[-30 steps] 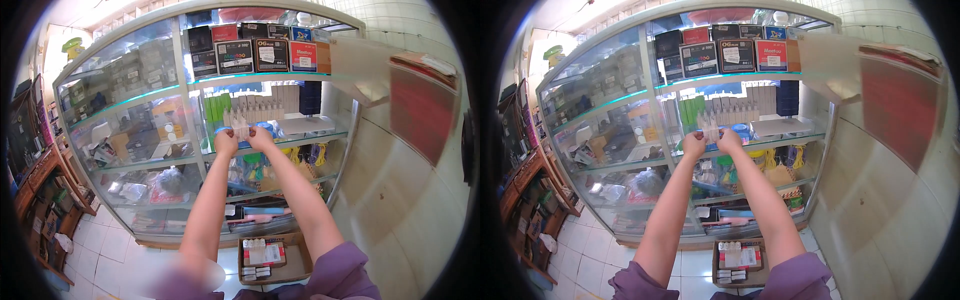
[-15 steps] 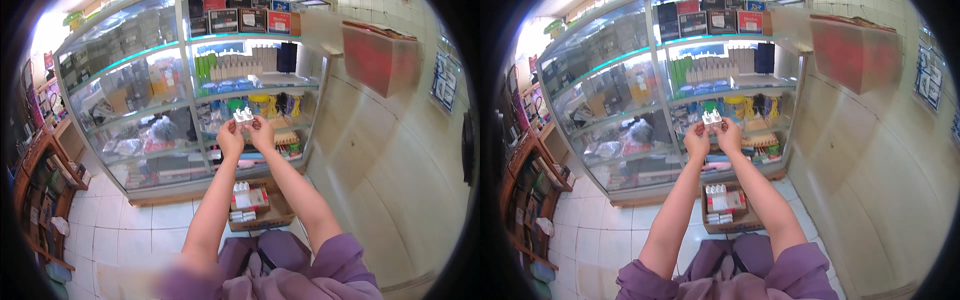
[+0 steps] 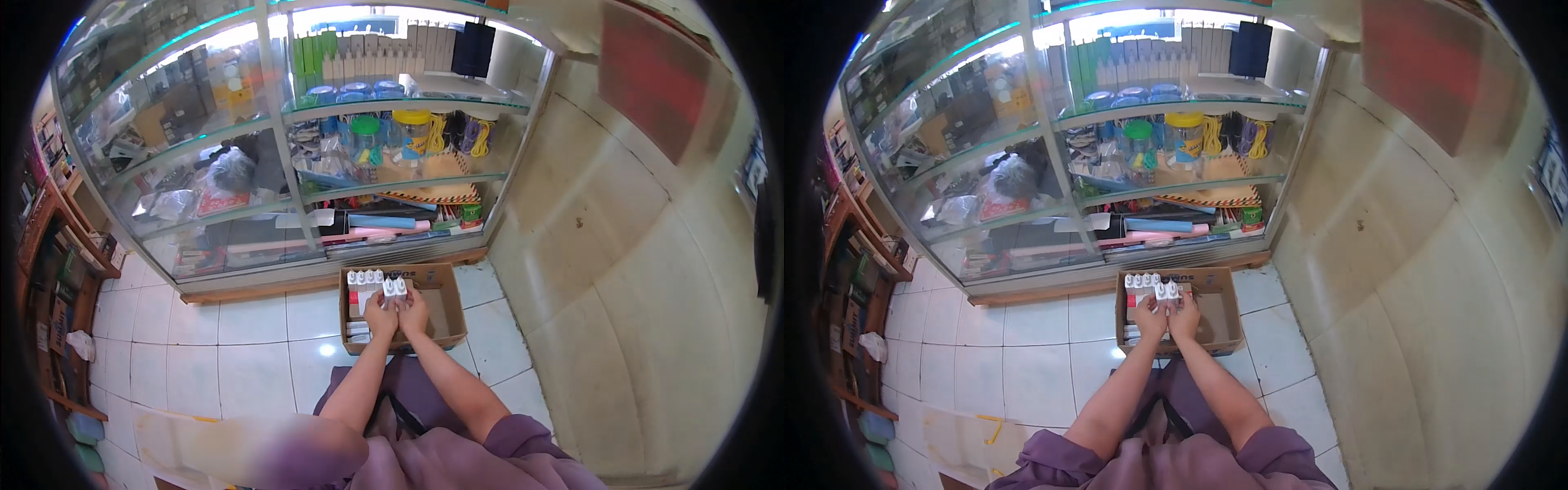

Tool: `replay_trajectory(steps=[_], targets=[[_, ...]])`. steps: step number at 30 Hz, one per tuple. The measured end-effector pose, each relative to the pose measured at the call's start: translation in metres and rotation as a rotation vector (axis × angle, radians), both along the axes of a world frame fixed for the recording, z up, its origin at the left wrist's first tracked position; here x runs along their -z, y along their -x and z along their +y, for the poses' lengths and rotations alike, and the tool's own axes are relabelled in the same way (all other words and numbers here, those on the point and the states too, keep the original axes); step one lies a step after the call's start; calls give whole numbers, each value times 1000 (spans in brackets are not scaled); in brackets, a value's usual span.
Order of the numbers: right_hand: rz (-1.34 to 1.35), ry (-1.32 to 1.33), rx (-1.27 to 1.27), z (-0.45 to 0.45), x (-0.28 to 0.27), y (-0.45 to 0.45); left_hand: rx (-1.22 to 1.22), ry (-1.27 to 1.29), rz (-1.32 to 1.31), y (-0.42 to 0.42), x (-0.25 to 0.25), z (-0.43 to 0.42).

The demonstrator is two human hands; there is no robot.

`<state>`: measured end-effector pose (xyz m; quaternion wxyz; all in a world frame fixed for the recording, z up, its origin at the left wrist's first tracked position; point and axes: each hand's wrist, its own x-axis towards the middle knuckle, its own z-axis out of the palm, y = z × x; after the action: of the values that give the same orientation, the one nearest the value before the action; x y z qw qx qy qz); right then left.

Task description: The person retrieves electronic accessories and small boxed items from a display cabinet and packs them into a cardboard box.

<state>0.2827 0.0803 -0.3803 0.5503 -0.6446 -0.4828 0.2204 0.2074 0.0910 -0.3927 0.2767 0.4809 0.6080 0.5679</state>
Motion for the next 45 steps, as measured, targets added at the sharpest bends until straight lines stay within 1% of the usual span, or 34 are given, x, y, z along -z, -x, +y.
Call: replay_trajectory(steps=[2, 4, 6, 9, 11, 13, 15, 16, 18, 22, 24, 25, 27, 28, 30, 37, 40, 42, 43, 45], targets=[[1, 125, 18, 0, 27, -7, -5, 130, 69, -6, 15, -4], [40, 183, 22, 1, 43, -12, 10, 146, 53, -12, 33, -2], [4, 270, 34, 5, 55, -19, 49, 244, 66, -18, 53, 4], [25, 331, -16, 15, 66, -27, 40, 256, 93, -26, 82, 15], [44, 356, -34, 21, 66, -32, 39, 283, 75, -31, 94, 20], [65, 379, -52, 27, 80, -34, 38, 307, 59, -32, 90, 23], [91, 302, -43, 34, 94, -35, 27, 383, 76, -33, 81, 26], [92, 312, -46, 35, 96, -35, 24, 394, 76, -34, 75, 29], [92, 232, -49, 39, 95, -35, -10, 446, 22, -37, 70, 33], [75, 207, -71, 51, 86, -36, -105, 386, -54, -44, 109, 50], [83, 323, -104, 58, 87, -37, -168, 355, -66, -47, 128, 57], [80, 325, -111, 60, 91, -38, -175, 356, -70, -47, 116, 59], [57, 314, -88, 67, 101, -36, -185, 352, -348, -48, 99, 62], [53, 314, -95, 71, 107, -35, -192, 350, -353, -49, 102, 65], [141, 220, -80, 76, 112, -32, -238, 299, -444, -48, 102, 71], [187, 216, -97, 88, 116, -29, -303, 266, -477, -49, 111, 80], [123, 206, -88, 94, 121, -28, -300, 255, -522, -47, 106, 86], [94, 227, -71, 97, 122, -28, -384, 285, -445, -46, 102, 88], [93, 227, -72, 99, 122, -27, -386, 285, -446, -46, 102, 90], [106, 222, -73, 102, 121, -25, -484, 286, -376, -45, 102, 93]])
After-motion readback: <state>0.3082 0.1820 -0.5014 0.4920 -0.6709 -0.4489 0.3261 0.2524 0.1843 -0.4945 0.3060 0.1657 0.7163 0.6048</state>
